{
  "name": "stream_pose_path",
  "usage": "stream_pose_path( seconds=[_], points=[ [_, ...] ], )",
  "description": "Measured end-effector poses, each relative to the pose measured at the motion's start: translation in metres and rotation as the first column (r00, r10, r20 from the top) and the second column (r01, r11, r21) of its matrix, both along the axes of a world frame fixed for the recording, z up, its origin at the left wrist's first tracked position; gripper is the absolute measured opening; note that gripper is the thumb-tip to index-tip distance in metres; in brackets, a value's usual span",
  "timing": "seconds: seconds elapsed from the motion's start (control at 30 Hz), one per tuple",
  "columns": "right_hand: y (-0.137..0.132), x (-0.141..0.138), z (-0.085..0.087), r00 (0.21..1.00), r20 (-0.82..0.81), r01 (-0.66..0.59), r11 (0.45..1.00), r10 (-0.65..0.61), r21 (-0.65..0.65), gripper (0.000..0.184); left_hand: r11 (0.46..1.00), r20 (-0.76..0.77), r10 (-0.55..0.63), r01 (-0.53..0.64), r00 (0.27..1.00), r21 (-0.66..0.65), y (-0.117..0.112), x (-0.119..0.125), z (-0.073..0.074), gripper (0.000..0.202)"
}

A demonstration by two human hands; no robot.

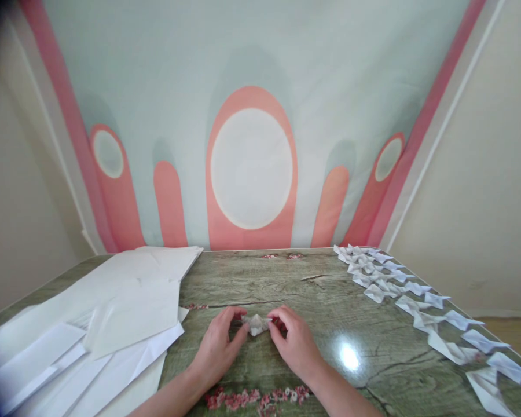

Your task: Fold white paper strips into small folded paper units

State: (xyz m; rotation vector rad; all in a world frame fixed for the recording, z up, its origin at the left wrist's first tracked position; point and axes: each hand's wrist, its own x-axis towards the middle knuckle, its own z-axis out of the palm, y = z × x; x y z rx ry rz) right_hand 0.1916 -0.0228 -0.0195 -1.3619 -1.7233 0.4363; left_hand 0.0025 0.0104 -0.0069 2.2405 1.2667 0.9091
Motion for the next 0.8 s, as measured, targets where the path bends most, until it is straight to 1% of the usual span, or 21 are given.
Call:
stream_pose_path(
  seconds=[0.27,0.43,0.53,0.6,0.67,0.8],
  points=[
    [0.000,0.004,0.009,0.998,0.063,0.005,1.000,-0.006,0.013,0.012,0.999,-0.005,-0.009,0.009,1.000,-0.032,0.003,0.001,0.003,0.019],
    [0.004,0.009,0.012,0.995,0.093,0.029,0.999,-0.031,0.020,0.011,0.997,0.051,-0.008,0.012,0.999,-0.078,0.003,0.000,0.005,0.027],
    [0.007,0.017,0.018,0.993,0.108,0.046,0.998,-0.050,0.035,0.012,0.996,0.080,-0.008,0.015,0.997,-0.093,0.003,-0.001,0.004,0.030],
    [0.010,0.029,0.025,0.991,0.118,0.065,0.997,-0.071,0.051,0.013,0.995,0.082,-0.012,0.019,0.997,-0.093,0.004,-0.002,0.004,0.030],
    [0.013,0.046,0.035,0.987,0.129,0.093,0.994,-0.101,0.065,0.015,0.996,0.079,-0.016,0.023,0.997,-0.083,0.004,-0.003,0.003,0.029],
    [0.012,0.095,0.050,0.971,0.155,0.171,0.982,-0.181,0.078,0.020,0.998,0.071,-0.023,0.027,0.997,-0.061,0.006,-0.003,0.003,0.028]
  ],
)
